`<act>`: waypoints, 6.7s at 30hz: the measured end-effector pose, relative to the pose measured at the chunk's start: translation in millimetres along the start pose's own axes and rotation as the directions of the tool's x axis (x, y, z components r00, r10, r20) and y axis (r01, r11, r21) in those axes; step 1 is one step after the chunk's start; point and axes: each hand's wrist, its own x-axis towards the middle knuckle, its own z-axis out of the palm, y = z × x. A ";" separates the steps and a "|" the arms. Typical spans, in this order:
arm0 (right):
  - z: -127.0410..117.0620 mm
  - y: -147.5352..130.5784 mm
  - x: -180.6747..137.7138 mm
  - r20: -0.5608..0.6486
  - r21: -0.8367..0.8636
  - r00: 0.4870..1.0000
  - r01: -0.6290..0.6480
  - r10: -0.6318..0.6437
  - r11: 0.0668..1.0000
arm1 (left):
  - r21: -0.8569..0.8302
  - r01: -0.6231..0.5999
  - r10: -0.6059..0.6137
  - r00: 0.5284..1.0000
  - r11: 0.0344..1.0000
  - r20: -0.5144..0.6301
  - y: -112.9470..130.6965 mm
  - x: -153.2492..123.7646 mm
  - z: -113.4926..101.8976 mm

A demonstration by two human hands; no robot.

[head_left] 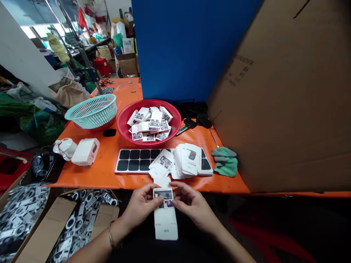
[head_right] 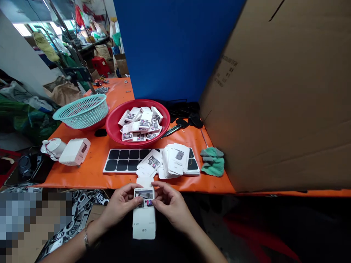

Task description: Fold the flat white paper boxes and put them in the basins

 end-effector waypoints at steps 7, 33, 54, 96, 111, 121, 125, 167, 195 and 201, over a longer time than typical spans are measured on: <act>-2.3 -14.5 1.2 0.124 -0.146 0.992 0.054 -0.035 0.988 | 0.237 -0.069 0.040 0.991 0.969 0.127 24.7 -4.2 -9.4; 21.0 -34.0 -5.0 -0.061 -0.084 0.995 -0.080 0.075 0.993 | 0.092 0.142 -0.146 0.988 0.986 0.041 41.7 -10.0 -5.3; -18.3 -84.8 83.0 -0.155 -0.300 0.942 0.242 -0.298 0.923 | 0.511 -0.373 0.595 0.706 0.774 -0.385 38.5 27.7 -46.0; -11.4 -60.9 45.6 -0.297 -0.218 0.906 0.243 -0.301 0.945 | 0.575 -0.321 0.429 0.902 0.753 -0.058 29.0 45.1 9.5; 3.9 -14.0 11.0 -0.116 0.026 0.984 0.141 -0.137 0.990 | -0.030 -0.155 0.149 0.979 0.988 -0.139 6.5 2.3 6.6; 5.2 -12.8 -1.4 0.090 -0.138 0.993 0.086 -0.074 0.987 | 0.004 0.065 -0.065 0.991 0.998 0.116 12.3 -10.1 -14.6; 8.8 -28.2 -2.1 0.055 -0.033 0.995 0.085 -0.083 0.996 | 0.068 -0.026 0.017 0.991 0.997 0.133 37.7 -14.1 -12.7; -0.9 -62.0 22.7 0.095 -0.288 0.990 0.132 -0.108 0.948 | 0.254 -0.079 0.115 0.985 0.964 -0.130 42.0 3.0 -38.7; 1.7 -48.1 90.5 -0.088 -0.439 0.996 -0.060 0.024 0.896 | 0.872 -0.391 0.611 0.779 0.295 0.142 -21.3 81.0 -34.4; 0.1 -60.6 62.4 0.150 -0.175 0.981 -0.100 0.127 0.979 | 0.784 -0.606 0.649 0.651 0.133 0.394 20.2 60.0 -36.2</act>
